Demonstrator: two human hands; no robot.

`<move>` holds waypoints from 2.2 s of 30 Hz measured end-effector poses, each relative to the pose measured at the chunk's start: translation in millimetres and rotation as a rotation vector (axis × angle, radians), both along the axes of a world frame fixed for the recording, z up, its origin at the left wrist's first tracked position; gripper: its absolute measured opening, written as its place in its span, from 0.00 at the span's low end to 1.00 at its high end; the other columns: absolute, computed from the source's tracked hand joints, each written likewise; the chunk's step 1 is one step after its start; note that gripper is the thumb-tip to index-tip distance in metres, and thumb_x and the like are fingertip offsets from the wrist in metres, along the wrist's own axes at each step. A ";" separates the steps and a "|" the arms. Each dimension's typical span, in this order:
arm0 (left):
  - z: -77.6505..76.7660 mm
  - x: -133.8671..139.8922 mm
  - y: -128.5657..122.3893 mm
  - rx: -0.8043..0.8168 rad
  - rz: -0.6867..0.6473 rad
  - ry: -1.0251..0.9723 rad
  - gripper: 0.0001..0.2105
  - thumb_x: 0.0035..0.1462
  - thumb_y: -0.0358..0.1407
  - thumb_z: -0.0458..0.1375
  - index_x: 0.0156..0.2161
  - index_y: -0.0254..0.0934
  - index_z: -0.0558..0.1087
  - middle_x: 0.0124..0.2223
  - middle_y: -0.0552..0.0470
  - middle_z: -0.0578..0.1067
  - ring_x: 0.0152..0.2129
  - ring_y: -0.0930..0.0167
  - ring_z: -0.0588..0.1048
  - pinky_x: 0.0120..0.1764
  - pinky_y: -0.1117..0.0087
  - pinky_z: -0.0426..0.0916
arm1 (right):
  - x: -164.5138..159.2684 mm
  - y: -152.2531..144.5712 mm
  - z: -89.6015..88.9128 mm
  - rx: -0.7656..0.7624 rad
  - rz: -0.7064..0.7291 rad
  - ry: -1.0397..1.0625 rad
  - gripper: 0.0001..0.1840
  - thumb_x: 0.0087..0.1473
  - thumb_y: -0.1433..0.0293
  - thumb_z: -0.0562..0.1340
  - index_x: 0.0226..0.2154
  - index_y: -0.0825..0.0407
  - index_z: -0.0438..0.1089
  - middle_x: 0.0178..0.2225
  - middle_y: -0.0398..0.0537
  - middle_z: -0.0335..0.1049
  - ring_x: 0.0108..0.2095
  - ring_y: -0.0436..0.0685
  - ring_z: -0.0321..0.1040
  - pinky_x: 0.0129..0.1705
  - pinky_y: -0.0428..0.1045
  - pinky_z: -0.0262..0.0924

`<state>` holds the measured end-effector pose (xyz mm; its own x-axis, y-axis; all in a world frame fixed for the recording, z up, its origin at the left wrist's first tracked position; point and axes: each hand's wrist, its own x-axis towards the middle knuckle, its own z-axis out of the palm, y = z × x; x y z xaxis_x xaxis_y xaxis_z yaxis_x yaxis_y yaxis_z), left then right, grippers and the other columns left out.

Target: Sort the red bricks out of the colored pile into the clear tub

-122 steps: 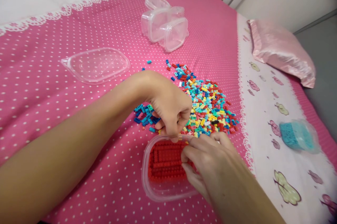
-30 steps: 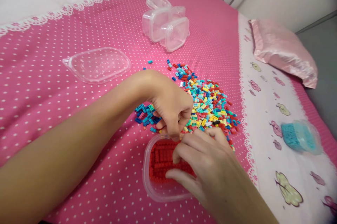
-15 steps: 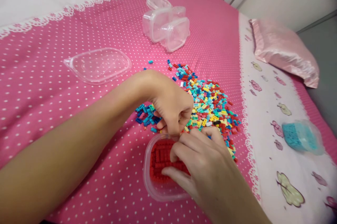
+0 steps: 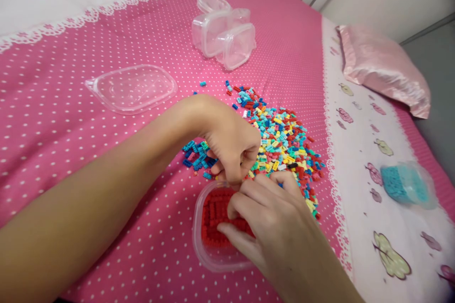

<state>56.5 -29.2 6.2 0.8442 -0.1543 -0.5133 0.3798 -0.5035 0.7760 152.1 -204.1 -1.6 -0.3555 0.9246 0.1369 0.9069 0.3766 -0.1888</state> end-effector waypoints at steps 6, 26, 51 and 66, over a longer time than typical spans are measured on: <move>-0.3 0.1 -0.4 -0.017 0.007 0.004 0.02 0.45 0.31 0.61 0.26 0.37 0.76 0.21 0.57 0.75 0.20 0.74 0.72 0.21 0.76 0.58 | 1.7 -0.8 0.3 -0.010 -0.001 0.001 0.16 0.42 0.63 0.76 0.22 0.49 0.70 0.25 0.38 0.71 0.29 0.54 0.64 0.38 0.51 0.46; 2.0 0.4 -0.5 -0.020 0.027 0.021 0.02 0.46 0.32 0.62 0.28 0.37 0.77 0.24 0.54 0.78 0.22 0.72 0.74 0.25 0.75 0.63 | 29.4 -4.8 9.3 -0.078 -0.056 0.074 0.19 0.35 0.69 0.79 0.25 0.48 0.69 0.26 0.34 0.70 0.29 0.52 0.64 0.39 0.52 0.44; -0.2 0.1 -3.7 -0.001 0.067 -0.008 0.06 0.49 0.27 0.63 0.24 0.36 0.79 0.21 0.54 0.77 0.18 0.73 0.72 0.19 0.77 0.59 | 17.3 0.5 0.4 -0.022 0.019 -0.032 0.20 0.32 0.65 0.80 0.23 0.48 0.70 0.25 0.35 0.71 0.28 0.54 0.64 0.37 0.52 0.43; -1.2 0.8 -3.5 -0.017 0.065 -0.027 0.07 0.48 0.26 0.64 0.22 0.36 0.78 0.20 0.55 0.77 0.17 0.74 0.73 0.18 0.78 0.61 | 25.9 -1.5 3.3 -0.068 0.003 0.000 0.21 0.32 0.67 0.80 0.23 0.48 0.69 0.26 0.34 0.71 0.29 0.53 0.65 0.38 0.52 0.42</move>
<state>57.3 -32.7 5.0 0.8663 -0.1068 -0.4879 0.3903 -0.4649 0.7947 177.9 -205.6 1.8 -0.3587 0.9305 0.0735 0.9056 0.3660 -0.2144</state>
